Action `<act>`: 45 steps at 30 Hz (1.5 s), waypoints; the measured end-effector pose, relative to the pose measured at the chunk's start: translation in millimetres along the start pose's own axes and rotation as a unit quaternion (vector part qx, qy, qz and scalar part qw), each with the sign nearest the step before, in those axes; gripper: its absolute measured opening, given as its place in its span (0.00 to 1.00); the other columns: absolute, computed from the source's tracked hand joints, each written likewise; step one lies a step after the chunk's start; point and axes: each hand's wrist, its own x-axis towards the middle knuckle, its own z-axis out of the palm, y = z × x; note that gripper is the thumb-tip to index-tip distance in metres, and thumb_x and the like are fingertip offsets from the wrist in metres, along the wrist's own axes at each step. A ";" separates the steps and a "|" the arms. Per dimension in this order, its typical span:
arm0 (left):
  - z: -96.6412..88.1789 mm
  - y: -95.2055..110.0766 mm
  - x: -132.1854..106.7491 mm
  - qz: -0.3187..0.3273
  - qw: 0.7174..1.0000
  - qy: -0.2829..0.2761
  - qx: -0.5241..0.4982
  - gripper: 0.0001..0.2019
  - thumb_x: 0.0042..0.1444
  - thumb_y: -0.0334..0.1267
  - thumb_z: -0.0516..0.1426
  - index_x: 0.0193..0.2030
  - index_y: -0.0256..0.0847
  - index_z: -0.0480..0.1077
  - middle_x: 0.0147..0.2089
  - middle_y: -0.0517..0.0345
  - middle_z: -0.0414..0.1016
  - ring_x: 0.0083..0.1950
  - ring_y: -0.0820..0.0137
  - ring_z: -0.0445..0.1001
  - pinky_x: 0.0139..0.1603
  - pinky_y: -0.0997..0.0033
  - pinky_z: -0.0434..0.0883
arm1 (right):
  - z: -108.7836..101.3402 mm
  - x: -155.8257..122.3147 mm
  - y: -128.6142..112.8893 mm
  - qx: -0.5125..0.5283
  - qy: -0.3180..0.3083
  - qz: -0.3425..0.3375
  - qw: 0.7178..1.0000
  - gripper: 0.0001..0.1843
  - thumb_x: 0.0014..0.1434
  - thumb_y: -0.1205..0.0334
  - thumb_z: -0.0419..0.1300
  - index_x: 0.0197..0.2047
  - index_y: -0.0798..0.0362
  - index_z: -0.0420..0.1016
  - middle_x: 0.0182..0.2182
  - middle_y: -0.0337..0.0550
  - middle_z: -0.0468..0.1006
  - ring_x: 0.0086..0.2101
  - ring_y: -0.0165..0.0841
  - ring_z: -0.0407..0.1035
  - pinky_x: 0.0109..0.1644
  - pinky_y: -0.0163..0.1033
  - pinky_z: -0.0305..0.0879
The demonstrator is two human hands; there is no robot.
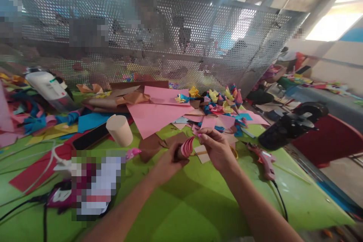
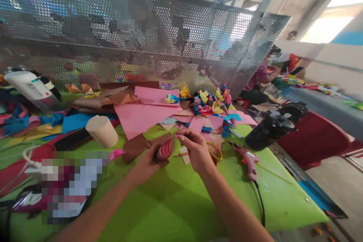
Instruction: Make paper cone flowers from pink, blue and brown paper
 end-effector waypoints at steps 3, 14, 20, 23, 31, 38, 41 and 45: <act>1.4 1.6 -0.8 0.002 1.000 -0.004 -0.001 0.21 0.51 0.38 0.64 0.52 0.45 0.69 0.50 0.55 0.79 0.53 0.56 0.74 0.57 0.57 0.70 | 1.7 -0.7 -0.2 0.009 0.000 0.003 1.000 0.13 0.41 0.56 0.78 0.30 0.46 0.83 0.30 0.36 0.82 0.28 0.30 0.68 0.36 0.37 0.66; 2.8 1.9 -0.8 0.003 1.000 -0.025 0.013 0.25 0.51 0.37 0.62 0.56 0.39 0.66 0.53 0.51 0.77 0.54 0.57 0.73 0.59 0.56 0.69 | 6.5 -3.3 1.8 0.043 -0.003 0.031 0.999 0.14 0.39 0.56 0.80 0.30 0.46 0.84 0.28 0.35 0.81 0.27 0.26 0.67 0.34 0.33 0.66; 4.2 -3.0 1.1 -0.004 1.000 -0.027 0.006 0.26 0.50 0.37 0.63 0.57 0.38 0.66 0.55 0.49 0.76 0.56 0.56 0.73 0.61 0.54 0.69 | 6.6 -4.1 2.5 0.044 -0.019 0.033 0.998 0.13 0.41 0.55 0.79 0.31 0.46 0.84 0.28 0.34 0.81 0.26 0.26 0.67 0.32 0.32 0.66; 4.9 -1.4 0.7 -0.007 1.000 -0.028 -0.001 0.26 0.51 0.36 0.62 0.58 0.39 0.66 0.54 0.50 0.77 0.56 0.58 0.74 0.61 0.54 0.69 | 7.5 -5.0 1.8 0.046 -0.011 0.039 0.998 0.14 0.39 0.55 0.80 0.30 0.46 0.84 0.28 0.34 0.81 0.26 0.25 0.67 0.33 0.31 0.66; 3.8 2.6 -1.3 0.006 0.999 -0.032 0.012 0.25 0.52 0.36 0.62 0.58 0.38 0.67 0.53 0.51 0.78 0.55 0.57 0.74 0.61 0.53 0.70 | 11.4 -7.0 0.6 0.056 -0.008 0.050 0.997 0.15 0.37 0.55 0.80 0.29 0.48 0.84 0.26 0.35 0.79 0.25 0.27 0.67 0.32 0.33 0.66; 4.5 4.0 -2.0 0.019 0.999 -0.039 0.009 0.24 0.53 0.37 0.61 0.57 0.40 0.68 0.54 0.52 0.78 0.56 0.58 0.74 0.61 0.55 0.70 | 12.3 -8.5 1.9 0.052 -0.015 0.048 0.997 0.15 0.38 0.54 0.80 0.28 0.48 0.84 0.22 0.34 0.75 0.25 0.26 0.65 0.32 0.32 0.63; 5.2 2.4 -2.2 0.015 0.999 -0.036 0.003 0.24 0.53 0.37 0.62 0.58 0.40 0.68 0.54 0.52 0.78 0.56 0.57 0.74 0.61 0.55 0.70 | 13.7 -8.9 2.3 0.048 -0.015 0.046 0.998 0.14 0.38 0.53 0.80 0.27 0.48 0.83 0.21 0.34 0.74 0.25 0.26 0.64 0.31 0.32 0.62; 5.3 2.0 -3.0 0.015 0.999 -0.030 0.007 0.23 0.54 0.37 0.62 0.58 0.41 0.69 0.54 0.52 0.78 0.57 0.58 0.74 0.61 0.57 0.70 | 12.9 -8.4 2.9 0.024 -0.006 0.028 0.999 0.15 0.38 0.50 0.79 0.28 0.47 0.85 0.23 0.35 0.76 0.25 0.27 0.63 0.31 0.33 0.61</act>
